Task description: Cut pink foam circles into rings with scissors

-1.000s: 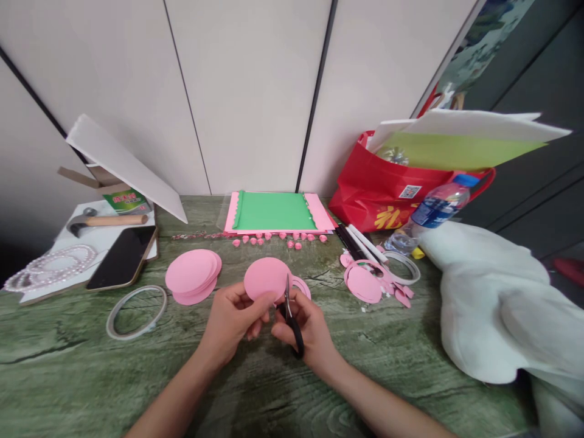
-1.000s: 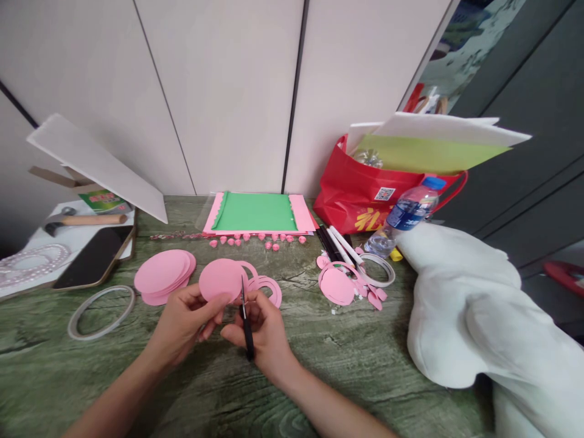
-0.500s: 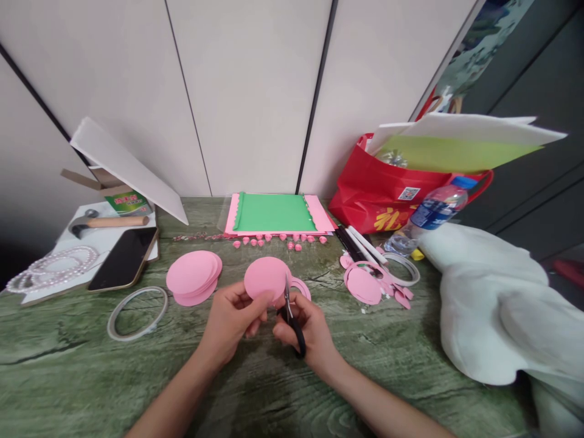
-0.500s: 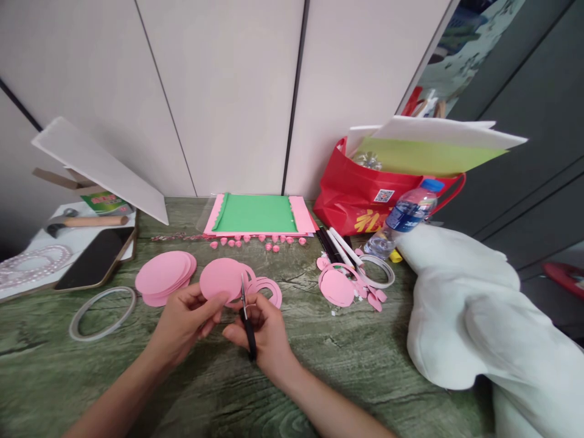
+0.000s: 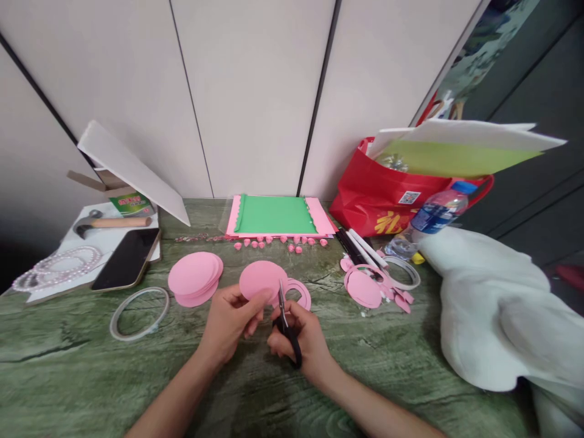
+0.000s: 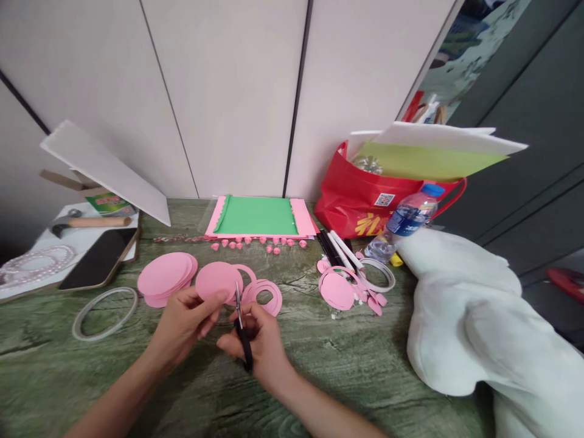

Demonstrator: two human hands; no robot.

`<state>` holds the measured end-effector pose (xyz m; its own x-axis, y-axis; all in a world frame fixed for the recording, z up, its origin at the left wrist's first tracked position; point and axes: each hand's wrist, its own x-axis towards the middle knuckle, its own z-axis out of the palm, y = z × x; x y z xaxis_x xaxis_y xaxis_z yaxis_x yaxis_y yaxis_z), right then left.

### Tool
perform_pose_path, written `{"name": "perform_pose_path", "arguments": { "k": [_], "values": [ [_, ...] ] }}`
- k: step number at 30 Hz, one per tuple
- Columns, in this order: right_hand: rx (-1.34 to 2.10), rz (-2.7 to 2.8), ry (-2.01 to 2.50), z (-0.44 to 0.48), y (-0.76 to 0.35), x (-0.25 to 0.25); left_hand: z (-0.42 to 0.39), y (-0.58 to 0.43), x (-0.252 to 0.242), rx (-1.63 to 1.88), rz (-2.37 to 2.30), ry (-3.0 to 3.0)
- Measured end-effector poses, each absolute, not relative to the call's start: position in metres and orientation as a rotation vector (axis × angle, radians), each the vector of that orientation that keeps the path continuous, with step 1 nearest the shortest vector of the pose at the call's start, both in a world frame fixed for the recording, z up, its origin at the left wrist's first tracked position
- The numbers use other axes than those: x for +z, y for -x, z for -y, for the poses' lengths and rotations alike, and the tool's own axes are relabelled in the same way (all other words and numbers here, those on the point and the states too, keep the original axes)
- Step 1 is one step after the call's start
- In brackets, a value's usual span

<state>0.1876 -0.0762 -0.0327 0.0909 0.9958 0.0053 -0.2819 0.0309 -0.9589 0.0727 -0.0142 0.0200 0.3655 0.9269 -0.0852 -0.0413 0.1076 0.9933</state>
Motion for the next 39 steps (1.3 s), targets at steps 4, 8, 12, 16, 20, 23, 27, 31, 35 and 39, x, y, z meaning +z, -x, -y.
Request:
{"name": "perform_pose_path", "arguments": {
  "k": [4,8,12,16,20,23,27,31,35,39],
  "values": [
    [1.28,0.945,0.991,0.076,-0.188,-0.031,0.014,-0.071,0.019,0.911,-0.987,-1.3],
    [1.196,0.953,0.971,0.075,-0.191,-0.023,0.017,-0.073,0.021,0.873,-0.998,-1.348],
    [1.15,0.946,0.957,0.075,-0.191,-0.019,0.018,-0.075,0.022,0.848,-0.998,-1.36],
    [1.153,0.954,0.93,0.075,-0.19,-0.021,0.019,-0.075,0.022,0.848,-0.994,-1.375],
    [1.162,0.955,0.902,0.074,-0.19,-0.022,0.019,-0.075,0.023,0.849,-0.984,-1.376],
    [1.166,0.953,0.908,0.074,-0.19,-0.023,0.018,-0.074,0.022,0.85,-0.994,-1.373],
    [1.166,0.952,0.949,0.075,-0.191,-0.022,0.018,-0.074,0.021,0.856,-1.006,-1.376],
    [1.173,0.958,0.954,0.075,-0.191,-0.02,0.017,-0.074,0.022,0.859,-0.997,-1.374],
    [1.172,0.961,0.927,0.075,-0.191,-0.019,0.016,-0.074,0.022,0.877,-0.975,-1.351],
    [1.18,0.967,0.935,0.074,-0.193,-0.02,0.015,-0.073,0.022,0.883,-0.958,-1.344]
  ]
}}
